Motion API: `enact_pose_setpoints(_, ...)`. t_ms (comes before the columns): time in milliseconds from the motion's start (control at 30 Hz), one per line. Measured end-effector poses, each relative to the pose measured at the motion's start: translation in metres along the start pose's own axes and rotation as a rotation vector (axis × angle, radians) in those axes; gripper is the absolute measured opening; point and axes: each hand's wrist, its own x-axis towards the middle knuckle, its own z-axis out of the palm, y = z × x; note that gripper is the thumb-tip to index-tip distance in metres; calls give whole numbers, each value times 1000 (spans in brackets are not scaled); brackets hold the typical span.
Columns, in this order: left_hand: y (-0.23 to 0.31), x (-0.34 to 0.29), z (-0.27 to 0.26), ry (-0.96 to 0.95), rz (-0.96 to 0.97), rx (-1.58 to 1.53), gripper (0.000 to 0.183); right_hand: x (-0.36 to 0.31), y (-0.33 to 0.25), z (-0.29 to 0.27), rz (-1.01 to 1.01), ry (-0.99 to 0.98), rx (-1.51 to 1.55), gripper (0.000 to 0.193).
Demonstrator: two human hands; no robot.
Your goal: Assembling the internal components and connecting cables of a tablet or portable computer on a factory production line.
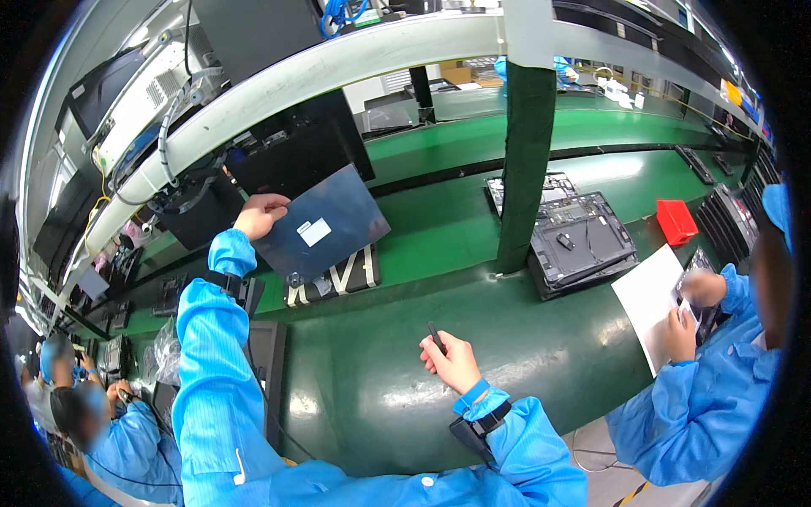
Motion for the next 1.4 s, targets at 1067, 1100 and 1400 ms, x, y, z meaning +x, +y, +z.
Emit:
enact_pose_setpoints(1067,-69,-131,110,82,238,669,20,-2,-2,2,-100,-24,-265,22)
enact_pose_setpoints(1100,-70,-131,109,63,206,654,21,-2,-2,3,-100,-29,-267,22)
enact_pose_setpoints(1400,-83,-124,110,-41,197,674,21,-1,2,1,-152,-23,-303,24)
